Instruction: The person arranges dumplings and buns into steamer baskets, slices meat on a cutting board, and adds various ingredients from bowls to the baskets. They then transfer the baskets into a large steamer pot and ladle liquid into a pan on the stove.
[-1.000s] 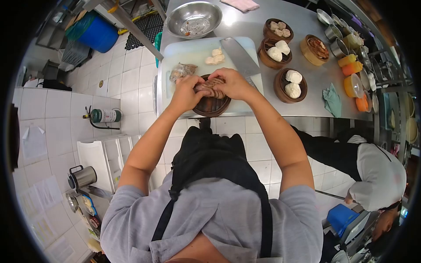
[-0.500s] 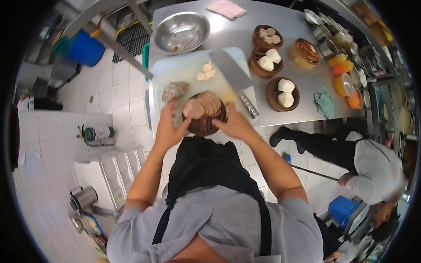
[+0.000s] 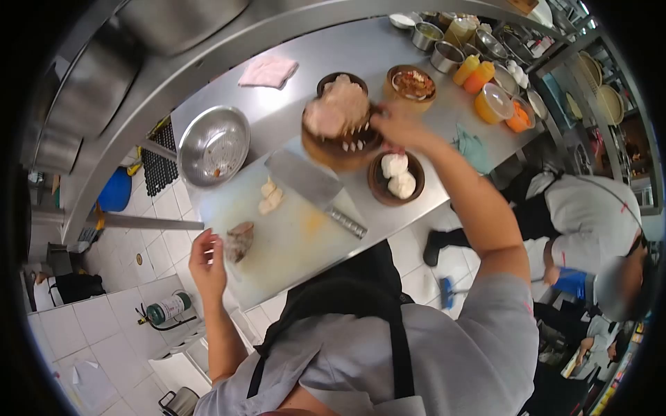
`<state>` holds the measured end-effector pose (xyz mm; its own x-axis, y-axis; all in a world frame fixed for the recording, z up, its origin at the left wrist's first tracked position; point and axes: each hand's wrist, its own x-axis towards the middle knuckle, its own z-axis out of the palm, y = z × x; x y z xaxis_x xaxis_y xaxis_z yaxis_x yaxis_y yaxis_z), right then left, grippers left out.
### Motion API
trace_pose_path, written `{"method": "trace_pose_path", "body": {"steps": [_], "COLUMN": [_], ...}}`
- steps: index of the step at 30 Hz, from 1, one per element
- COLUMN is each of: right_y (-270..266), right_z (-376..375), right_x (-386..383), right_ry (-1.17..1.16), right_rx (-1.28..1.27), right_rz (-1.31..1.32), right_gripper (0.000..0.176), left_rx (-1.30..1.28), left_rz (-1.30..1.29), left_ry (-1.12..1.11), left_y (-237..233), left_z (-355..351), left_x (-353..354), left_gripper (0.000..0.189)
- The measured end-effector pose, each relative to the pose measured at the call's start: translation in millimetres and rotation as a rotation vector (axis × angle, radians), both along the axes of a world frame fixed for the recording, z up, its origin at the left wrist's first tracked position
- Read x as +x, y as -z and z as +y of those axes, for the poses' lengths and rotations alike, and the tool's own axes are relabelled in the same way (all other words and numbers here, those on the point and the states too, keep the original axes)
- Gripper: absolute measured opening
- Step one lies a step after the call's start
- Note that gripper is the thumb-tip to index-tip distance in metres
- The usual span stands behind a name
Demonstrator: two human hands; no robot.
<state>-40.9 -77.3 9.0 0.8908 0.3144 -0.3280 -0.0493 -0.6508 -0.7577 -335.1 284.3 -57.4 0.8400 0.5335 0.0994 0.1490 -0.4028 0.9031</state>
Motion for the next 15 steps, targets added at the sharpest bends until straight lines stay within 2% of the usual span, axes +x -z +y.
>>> {"method": "trace_pose_path", "body": {"steps": [4, 6, 7, 10, 15], "right_y": [5, 44, 85, 100, 106], "right_z": [-29, -45, -62, -63, -76], "right_x": [158, 249, 316, 363, 393], "right_ry": [0.108, 0.153, -0.001, 0.274, 0.361], "right_rx": [-0.085, 0.008, -0.168, 0.127, 0.226], "right_rz": [-0.131, -0.163, -0.230, -0.093, -0.115], "right_gripper": [0.034, 0.032, 0.033, 0.039, 0.040], "left_rx": [0.341, 0.398, 0.405, 0.361, 0.203], "left_rz": [0.167, 0.239, 0.254, 0.320, 0.419], "left_ry": [-0.200, -0.287, -0.301, -0.355, -0.345], "left_y": [10, 29, 43, 60, 65], "left_z": [4, 4, 6, -4, -31], "left_x": [16, 15, 10, 5, 4], "left_gripper": [0.036, 0.038, 0.041, 0.048, 0.058]}}
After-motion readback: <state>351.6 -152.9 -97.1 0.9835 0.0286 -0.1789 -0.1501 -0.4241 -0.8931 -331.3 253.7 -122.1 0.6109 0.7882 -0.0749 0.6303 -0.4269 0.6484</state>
